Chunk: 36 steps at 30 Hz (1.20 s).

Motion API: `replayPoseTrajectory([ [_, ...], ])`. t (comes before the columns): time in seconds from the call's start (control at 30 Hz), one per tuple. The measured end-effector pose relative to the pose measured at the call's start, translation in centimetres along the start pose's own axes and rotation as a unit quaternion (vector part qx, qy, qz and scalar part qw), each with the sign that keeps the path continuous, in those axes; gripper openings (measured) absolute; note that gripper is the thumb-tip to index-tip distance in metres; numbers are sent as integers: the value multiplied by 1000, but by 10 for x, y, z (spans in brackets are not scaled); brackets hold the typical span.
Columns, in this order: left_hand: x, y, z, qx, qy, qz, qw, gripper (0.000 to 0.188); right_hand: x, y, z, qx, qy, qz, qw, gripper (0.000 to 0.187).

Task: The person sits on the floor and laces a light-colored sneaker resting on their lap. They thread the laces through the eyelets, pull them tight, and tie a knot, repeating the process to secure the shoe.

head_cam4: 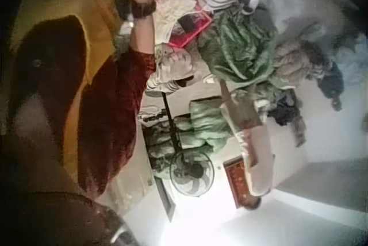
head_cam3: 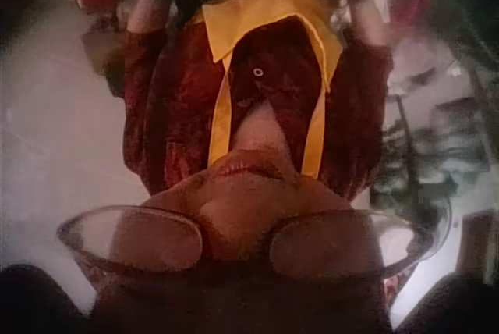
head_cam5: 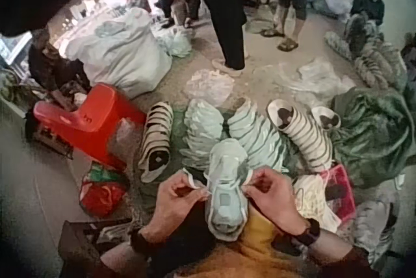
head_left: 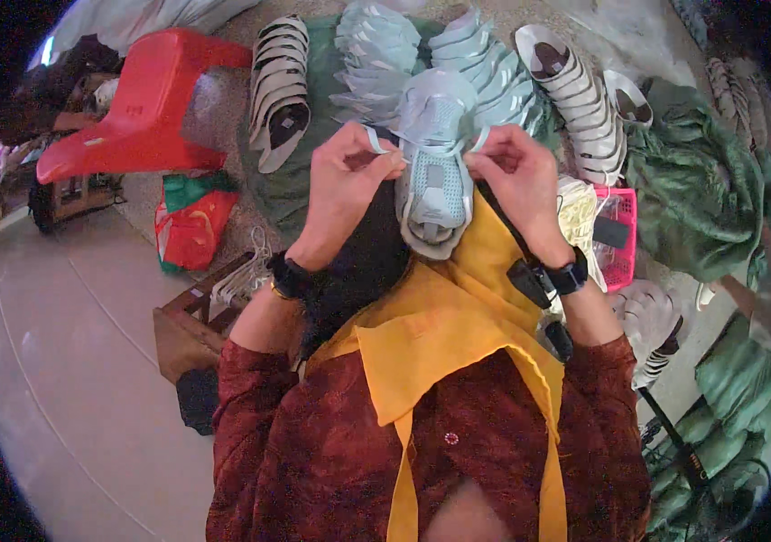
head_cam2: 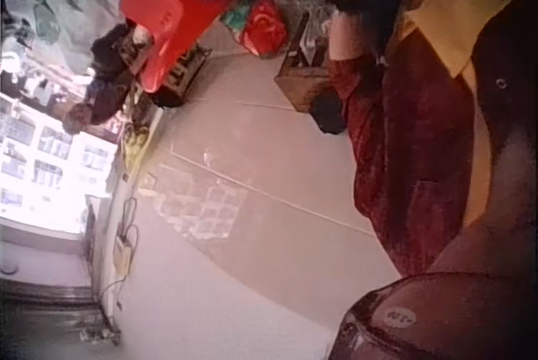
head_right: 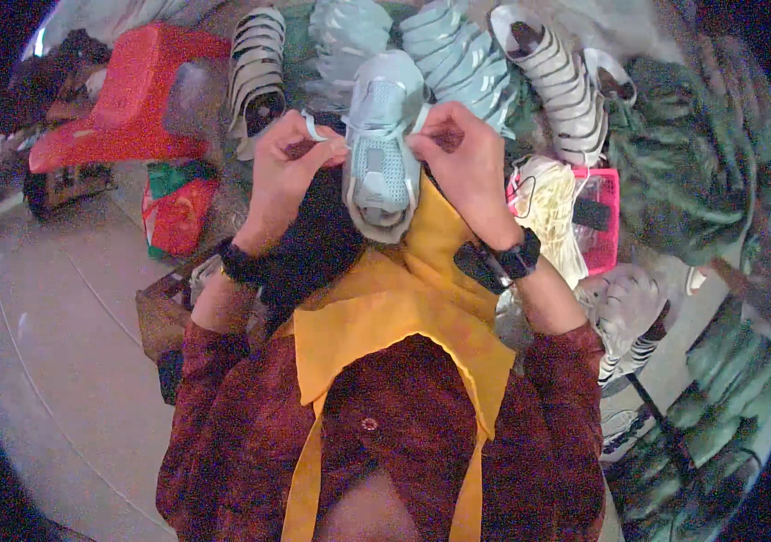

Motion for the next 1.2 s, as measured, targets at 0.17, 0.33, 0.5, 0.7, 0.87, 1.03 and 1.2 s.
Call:
replayPoseTrajectory([
  [0.17,5,-15,-7,32,28,28,999,13,1,-1,6,-13,31,34,999,20],
  [0.33,8,-14,-7,53,44,-90,993,14,0,-4,11,-80,32,104,991,18],
  [0.5,18,3,-4,131,43,-257,956,15,4,-33,17,-148,1,180,973,21],
  [0.7,18,0,-10,72,49,-223,971,17,3,-33,14,-145,-29,241,959,16],
  [0.87,24,4,-7,89,103,-257,957,24,5,-37,16,-134,-43,270,953,19],
  [1.03,25,0,-5,210,106,-296,926,24,9,-36,17,-227,-93,401,882,20],
  [1.2,20,-4,-3,212,40,-304,928,19,9,-43,5,-199,-153,443,861,18],
])
Point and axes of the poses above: each hand's wrist, its own z-axis away from the middle knuckle, its own x-axis out of the palm, y = z × x, the point moved 1 cm from there along -z, towards the middle knuckle, and after that the axes turned 2 degrees about -z, right-handed, at the moved point
